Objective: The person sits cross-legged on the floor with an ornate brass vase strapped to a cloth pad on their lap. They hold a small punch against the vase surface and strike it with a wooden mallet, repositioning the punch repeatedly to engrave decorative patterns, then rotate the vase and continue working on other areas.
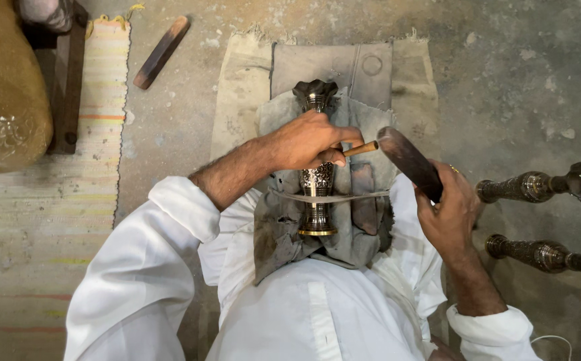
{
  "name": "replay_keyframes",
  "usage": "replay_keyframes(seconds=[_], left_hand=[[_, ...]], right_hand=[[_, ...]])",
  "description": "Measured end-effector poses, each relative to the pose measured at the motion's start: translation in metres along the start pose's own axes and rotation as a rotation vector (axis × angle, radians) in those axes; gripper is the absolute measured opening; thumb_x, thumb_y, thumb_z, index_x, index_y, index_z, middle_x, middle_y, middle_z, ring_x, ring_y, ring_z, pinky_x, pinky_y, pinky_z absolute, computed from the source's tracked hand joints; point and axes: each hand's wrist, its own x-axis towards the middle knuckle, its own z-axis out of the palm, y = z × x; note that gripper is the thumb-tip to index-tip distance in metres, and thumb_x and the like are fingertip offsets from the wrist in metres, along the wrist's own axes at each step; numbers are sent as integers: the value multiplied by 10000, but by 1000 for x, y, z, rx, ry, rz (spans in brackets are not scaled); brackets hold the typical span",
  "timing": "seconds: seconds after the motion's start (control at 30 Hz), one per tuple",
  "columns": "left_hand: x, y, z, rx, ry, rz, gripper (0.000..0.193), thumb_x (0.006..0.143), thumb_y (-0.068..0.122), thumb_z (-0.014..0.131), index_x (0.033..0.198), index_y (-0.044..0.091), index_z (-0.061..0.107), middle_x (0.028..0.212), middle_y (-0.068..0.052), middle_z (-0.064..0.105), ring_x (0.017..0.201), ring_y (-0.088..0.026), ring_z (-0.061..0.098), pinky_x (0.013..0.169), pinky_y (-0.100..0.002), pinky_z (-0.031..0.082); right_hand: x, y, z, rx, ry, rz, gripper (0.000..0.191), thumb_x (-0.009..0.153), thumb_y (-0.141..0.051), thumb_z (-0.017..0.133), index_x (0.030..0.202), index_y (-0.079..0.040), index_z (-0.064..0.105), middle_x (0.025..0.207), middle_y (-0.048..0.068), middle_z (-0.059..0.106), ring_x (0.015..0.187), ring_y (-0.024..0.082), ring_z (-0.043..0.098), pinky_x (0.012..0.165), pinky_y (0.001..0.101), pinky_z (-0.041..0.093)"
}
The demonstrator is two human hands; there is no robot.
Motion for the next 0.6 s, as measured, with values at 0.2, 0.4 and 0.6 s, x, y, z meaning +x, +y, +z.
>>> replay_keyframes(seconds=[0.2,0.4,0.6], left_hand=[[-2,-2,0,-10,29,66,416,879,291,767,1220,96,628,729,-81,743,705,-279,739,688,-478,511],[-2,-3,-1,-37,48,100,439,883,309,747,1242,92,618,721,-84,739,723,-295,737,679,-481,509],[-3,-1,-6,-16,23,82,438,871,294,767,1239,102,629,641,-87,711,681,-296,727,675,-484,501]], right_hand=[[-1,-11,-2,20,20,-2,331,929,-145,778,1200,-6,648,967,133,688,853,250,662,767,406,513],[-2,-13,-3,55,46,-20,361,924,-119,766,1246,-24,635,988,120,680,864,255,659,767,395,515],[-2,-13,-5,-13,35,-18,376,912,-101,768,1254,-29,630,978,135,673,882,284,656,794,422,517]])
